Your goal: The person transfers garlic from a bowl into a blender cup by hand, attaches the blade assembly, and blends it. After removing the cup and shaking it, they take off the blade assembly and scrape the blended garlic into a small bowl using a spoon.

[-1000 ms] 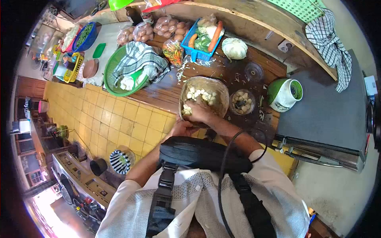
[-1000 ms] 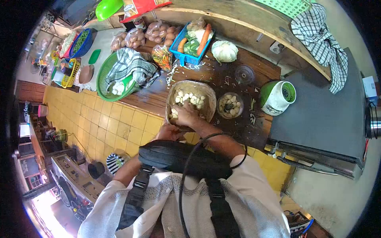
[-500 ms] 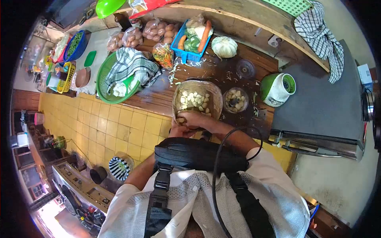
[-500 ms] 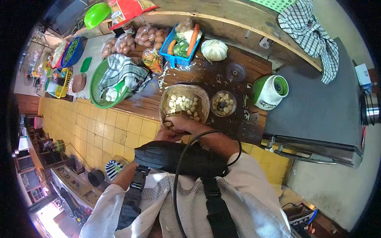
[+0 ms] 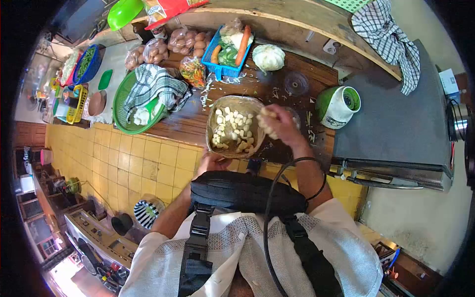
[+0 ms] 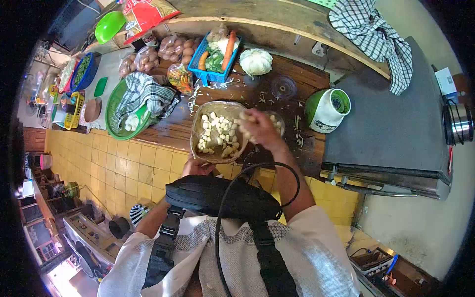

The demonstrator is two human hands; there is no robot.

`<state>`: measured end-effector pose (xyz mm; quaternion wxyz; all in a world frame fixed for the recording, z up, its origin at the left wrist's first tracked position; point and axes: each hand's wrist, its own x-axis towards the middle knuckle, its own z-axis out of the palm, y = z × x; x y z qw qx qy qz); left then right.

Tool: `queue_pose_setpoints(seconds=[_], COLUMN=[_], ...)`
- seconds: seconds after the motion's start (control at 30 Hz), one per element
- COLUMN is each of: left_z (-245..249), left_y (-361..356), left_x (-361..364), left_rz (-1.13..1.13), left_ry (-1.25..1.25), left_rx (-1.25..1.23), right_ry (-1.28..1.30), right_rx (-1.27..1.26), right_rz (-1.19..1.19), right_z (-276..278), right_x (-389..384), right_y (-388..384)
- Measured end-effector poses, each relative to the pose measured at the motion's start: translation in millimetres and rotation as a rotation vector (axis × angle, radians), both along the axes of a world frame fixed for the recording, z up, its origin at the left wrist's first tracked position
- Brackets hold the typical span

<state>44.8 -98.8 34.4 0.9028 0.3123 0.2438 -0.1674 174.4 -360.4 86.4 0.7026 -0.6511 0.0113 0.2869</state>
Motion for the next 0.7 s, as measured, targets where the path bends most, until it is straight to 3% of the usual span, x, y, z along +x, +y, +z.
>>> queue_pose_setpoints(seconds=[0.03,0.1,0.13,0.2,0.33,0.4,0.47,0.53,0.6,0.63,0.7], left_z=[0,-4,-7,-14,-35,-30,-30,-53,-116,-94,-48], left_y=[0,0,0,0,3,4,5,12,26,23,17], left_x=[-1,-1,-2,-3,-7,-4,0,-6,-22,-17,-5], left_rz=[0.000,0.006,0.006,0.010,-0.051,-0.003,-0.023,-0.038,-0.203,-0.200,-0.020], left_ry=[0.000,-0.004,-0.005,-0.009,-0.067,0.061,0.047,0.033,-0.472,-0.472,0.112], left_rx=[0.000,0.010,0.014,0.022,0.149,-0.010,0.028,0.068,0.376,0.376,-0.037], right_ry=[0.000,-0.548,-0.546,-0.907,-0.927,-0.990,-1.055,-0.921,-0.896,-0.869,-0.976], right_rx=[0.000,-0.456,-0.457,-0.709,-0.656,-0.703,-0.751,-0.614,-0.660,-0.708,-0.795], right_rz=[0.000,-0.094,-0.098,-0.111,0.003,0.028,0.057,-0.100,-0.043,0.008,-0.046], right_z=[0,-3,-9,-25,-41,-42,-43,-39,-38,-34,-23], right_x=[2,9,10,13,4,-2,-8,-13,-12,-12,-10], right_y=[-13,-35,-42,-53,-50,-54,-60,-64,-65,-63,-51])
